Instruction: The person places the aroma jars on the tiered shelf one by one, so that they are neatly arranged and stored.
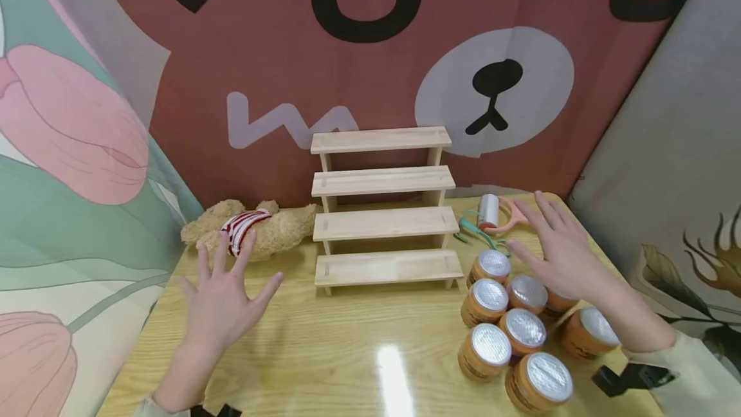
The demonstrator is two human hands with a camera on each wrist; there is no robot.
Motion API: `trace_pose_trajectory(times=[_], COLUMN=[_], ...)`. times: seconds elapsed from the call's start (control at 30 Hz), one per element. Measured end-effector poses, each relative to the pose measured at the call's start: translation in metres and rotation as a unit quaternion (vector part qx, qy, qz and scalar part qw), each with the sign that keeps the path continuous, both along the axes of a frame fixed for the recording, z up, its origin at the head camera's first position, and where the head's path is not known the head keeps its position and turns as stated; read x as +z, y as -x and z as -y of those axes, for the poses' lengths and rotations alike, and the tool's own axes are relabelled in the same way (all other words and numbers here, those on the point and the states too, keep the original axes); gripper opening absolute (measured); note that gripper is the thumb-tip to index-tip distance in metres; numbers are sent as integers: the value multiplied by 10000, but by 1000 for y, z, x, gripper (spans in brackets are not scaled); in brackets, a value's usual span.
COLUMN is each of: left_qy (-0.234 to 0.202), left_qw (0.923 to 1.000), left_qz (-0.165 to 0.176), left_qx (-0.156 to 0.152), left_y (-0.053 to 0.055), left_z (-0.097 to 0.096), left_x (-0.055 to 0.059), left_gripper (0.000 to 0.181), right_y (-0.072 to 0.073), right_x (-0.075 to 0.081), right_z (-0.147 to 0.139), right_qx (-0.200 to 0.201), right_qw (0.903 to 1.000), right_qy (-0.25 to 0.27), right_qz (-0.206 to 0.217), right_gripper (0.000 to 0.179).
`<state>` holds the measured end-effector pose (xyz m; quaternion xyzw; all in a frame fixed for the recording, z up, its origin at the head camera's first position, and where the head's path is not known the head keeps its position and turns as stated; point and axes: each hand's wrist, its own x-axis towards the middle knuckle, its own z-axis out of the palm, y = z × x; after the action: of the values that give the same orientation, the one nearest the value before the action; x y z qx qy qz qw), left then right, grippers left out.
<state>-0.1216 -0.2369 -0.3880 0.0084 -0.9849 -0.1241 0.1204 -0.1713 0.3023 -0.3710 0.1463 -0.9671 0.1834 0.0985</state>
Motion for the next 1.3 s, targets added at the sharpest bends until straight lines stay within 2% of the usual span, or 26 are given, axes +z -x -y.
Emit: trace_pose_trajectory(times=[0.2,0.4,0.53,0.7,0.9,0.97,1.13,1.3], left_qy=[-197,-486,-1005,-1758,-1831,-1882,-2291,-2706], left_qw=[9995,9962,9900,9787,9752,9728,9638,9563], left_qz=[59,-388,-555,-356,-101,-76,72,206], left_qx=[-219,-606,-817,-997,-1241,-1350,-1364,-1090], left_y=[4,8,12,19,29,32,42,52], left_z=[-12,-26,-36,-49,-61,-64,-68,-76], left_x=[-7,-22,-35,-53,-74,-81,-90,-96], left_gripper=[91,89,89,88,87,87,83,76], right_y=[4,7,12,19,30,33,41,45], right_x=[2,1,0,-4,-13,-16,-19,-18], right_z=[14,23,28,31,30,30,30,30], right_qx=[370,716,915,1011,1404,1477,1524,1577], right_qw=[9988,9952,9929,9902,9854,9839,9800,9776], right_qy=[117,89,-70,-282,-191,-329,-794,-833], right_qz=[306,664,760,927,943,954,1008,1118], right_gripper=[85,82,72,65,34,27,32,40])
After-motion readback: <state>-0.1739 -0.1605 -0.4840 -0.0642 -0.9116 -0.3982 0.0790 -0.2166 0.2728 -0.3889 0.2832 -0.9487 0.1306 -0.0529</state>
